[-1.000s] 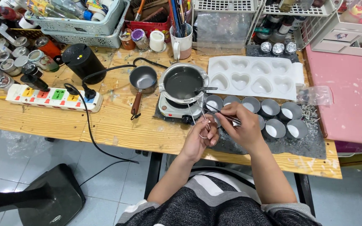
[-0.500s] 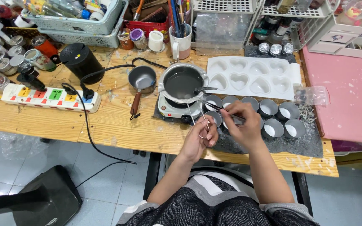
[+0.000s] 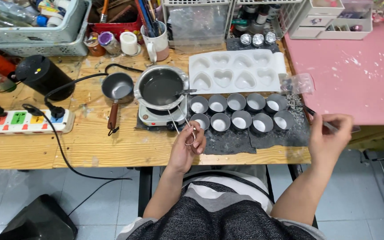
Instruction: Stirring melted wax in a pot on a heating plate.
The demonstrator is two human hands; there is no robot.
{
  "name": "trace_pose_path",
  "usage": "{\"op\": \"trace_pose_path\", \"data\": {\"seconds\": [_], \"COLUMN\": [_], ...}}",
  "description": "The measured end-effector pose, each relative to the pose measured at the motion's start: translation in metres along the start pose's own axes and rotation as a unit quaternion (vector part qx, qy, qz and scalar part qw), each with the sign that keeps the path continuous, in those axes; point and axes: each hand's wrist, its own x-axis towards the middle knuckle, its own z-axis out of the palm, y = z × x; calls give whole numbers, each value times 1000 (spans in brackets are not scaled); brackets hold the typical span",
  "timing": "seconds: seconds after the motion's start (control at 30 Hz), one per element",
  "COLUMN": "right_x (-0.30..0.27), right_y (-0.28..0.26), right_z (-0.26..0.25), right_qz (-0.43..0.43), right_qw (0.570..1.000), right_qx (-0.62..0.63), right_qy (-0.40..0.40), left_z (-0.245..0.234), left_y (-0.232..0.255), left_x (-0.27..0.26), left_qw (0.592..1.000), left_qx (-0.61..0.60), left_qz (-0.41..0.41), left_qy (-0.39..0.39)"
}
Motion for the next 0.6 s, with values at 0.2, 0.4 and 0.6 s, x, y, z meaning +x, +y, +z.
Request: {"op": "trace_pose_path", "data": {"seconds": [0.2, 0.4, 0.6], "right_x": [12, 13, 25], "right_y": [26, 52, 85], "right_z": [1, 1, -5], "right_qz": [24, 30, 40], "right_qw": [990, 993, 953], "right_qx": [-139, -114, -298], "right_qy": [-8, 16, 41], "left_z": [0, -1, 0], "left_y": [0, 0, 2], "left_x": [-1, -1, -3], "left_qw": [1000, 1000, 1000], "left_qx": [6, -4, -3], "left_qz": [-3, 5, 10], "left_qy": [15, -5, -4]}}
